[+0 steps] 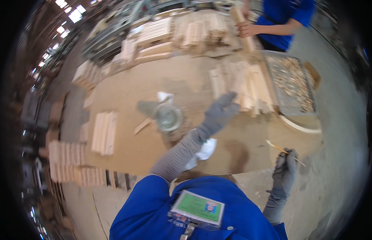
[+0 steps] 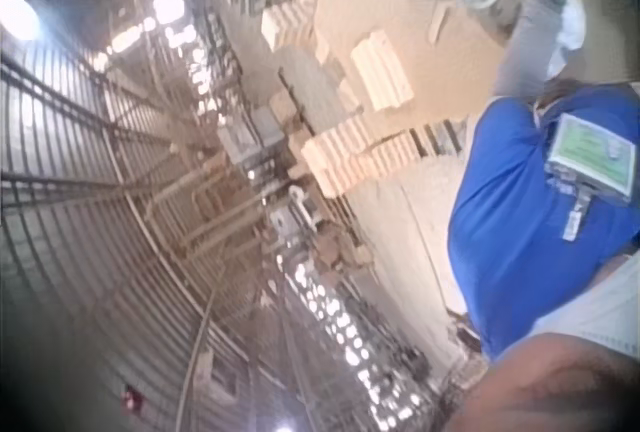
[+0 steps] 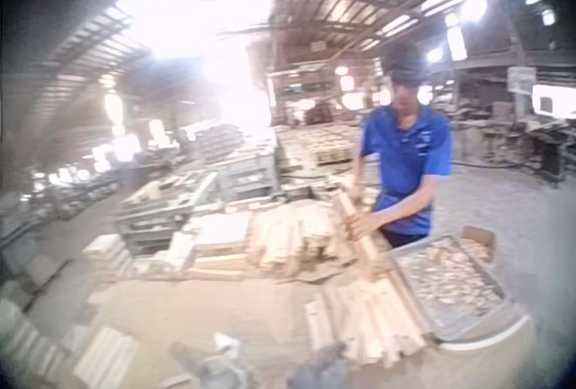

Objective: The person applies glue to small wooden blocks with holes using a brush, then places them on a table. Later, the person squats and pours liquid from a bottle into a container.

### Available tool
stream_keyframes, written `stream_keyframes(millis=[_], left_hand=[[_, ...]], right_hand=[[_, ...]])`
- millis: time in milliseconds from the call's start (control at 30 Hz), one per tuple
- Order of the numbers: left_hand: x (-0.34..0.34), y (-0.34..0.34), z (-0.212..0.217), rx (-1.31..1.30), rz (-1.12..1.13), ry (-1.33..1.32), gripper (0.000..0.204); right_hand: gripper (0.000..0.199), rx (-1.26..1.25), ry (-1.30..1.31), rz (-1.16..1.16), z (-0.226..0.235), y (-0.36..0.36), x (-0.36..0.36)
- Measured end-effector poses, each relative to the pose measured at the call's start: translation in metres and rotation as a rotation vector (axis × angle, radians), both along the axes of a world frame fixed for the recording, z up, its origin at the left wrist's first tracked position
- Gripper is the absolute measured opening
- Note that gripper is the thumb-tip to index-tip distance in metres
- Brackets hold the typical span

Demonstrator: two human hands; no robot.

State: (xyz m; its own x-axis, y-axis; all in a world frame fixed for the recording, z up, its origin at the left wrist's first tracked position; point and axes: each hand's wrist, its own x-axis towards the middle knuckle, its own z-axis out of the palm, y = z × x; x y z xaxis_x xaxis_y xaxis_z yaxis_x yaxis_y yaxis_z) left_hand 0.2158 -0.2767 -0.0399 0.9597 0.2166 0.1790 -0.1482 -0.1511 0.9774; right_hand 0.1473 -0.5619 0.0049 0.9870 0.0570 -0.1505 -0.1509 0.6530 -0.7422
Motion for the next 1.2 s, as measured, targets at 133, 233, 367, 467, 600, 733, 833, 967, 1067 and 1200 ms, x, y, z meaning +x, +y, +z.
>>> stream_keyframes(millis=[133,233,367,467,600,733,833,967,1067,1200], left_hand=[[-0.095,0.057,0.095,0.433,0.196,-0.195,0.030],[-0.146,0.133,0.097,0.647,0.568,-0.284,0.027],[-0.203,0.276,0.025,1.114,0.899,0.168,0.031],[-0.268,0.386,-0.071,1.218,0.962,0.712,0.041],[-0.270,0.412,-0.078,1.133,0.920,1.049,0.048],[-0.255,0.412,-0.068,1.250,0.846,0.933,0.052],[-0.256,0.421,-0.082,0.821,0.596,0.784,0.053],[-0.248,0.407,-0.083,0.891,0.533,0.710,0.051],[-0.257,0.379,-0.033,0.552,0.427,0.529,0.048],[-0.282,0.319,0.026,0.341,0.201,0.149,0.051]], right_hand=[[0.019,-0.009,0.062,-0.114,0.001,0.037,-0.011],[0.018,-0.003,0.045,-0.014,0.000,0.062,-0.015],[0.017,-0.042,0.023,-0.020,0.027,0.126,-0.031],[0.018,-0.064,-0.011,-0.030,0.037,0.164,-0.041],[0.017,-0.194,-0.073,-0.041,0.047,0.199,-0.064],[0.015,-0.290,-0.138,0.029,0.057,0.232,-0.079],[0.011,-0.357,-0.163,0.060,0.062,0.252,-0.087],[0.011,-0.368,-0.123,0.134,0.075,0.277,-0.090],[0.013,-0.367,-0.114,0.191,0.087,0.282,-0.093],[0.012,-0.456,-0.098,0.245,0.094,0.279,-0.095]])
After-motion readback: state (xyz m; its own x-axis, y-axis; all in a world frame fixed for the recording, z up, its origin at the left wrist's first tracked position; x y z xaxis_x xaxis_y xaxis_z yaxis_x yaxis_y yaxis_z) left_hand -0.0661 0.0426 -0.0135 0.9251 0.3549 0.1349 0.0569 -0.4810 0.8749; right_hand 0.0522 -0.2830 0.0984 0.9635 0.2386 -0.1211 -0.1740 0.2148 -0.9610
